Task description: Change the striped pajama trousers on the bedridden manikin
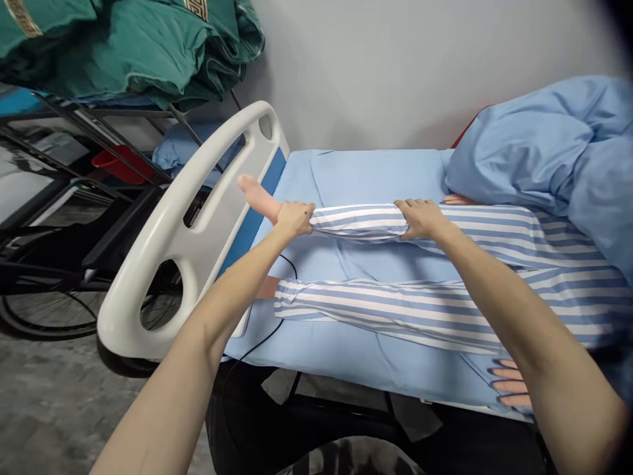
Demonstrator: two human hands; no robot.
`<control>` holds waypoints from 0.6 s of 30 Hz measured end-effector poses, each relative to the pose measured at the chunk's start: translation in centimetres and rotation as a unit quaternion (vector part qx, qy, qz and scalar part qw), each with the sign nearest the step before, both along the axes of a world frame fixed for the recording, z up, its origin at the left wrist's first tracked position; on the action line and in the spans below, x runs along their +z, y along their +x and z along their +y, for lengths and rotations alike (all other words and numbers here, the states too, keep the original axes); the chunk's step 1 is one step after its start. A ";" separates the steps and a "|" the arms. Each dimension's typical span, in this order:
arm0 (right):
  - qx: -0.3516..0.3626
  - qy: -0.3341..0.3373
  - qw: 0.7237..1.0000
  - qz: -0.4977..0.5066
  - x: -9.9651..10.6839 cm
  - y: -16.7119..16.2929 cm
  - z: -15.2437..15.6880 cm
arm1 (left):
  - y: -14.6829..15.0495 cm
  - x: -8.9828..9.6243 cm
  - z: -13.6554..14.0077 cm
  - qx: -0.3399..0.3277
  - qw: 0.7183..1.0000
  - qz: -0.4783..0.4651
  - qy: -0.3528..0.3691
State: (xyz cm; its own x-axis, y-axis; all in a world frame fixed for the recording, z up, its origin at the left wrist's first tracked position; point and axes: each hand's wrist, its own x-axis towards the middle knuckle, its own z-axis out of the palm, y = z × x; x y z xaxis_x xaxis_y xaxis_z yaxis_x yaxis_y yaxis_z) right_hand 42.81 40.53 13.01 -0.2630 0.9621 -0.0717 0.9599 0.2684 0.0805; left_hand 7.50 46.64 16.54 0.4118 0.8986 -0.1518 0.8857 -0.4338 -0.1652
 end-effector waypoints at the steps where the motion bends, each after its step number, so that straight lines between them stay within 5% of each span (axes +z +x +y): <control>1: -0.003 0.006 1.000 0.001 0.7 0.4 0.0 | 0.0 0.3 0.0 0.006 1.000 -0.002 -0.004; 11: -0.037 0.042 0.998 0.013 12.1 8.3 0.0 | 4.4 1.3 -1.4 0.033 0.990 -0.136 -0.006; 18: -0.085 0.054 0.995 -0.002 15.2 10.7 -0.2 | 8.1 -1.8 -2.9 0.067 0.976 -0.209 -0.017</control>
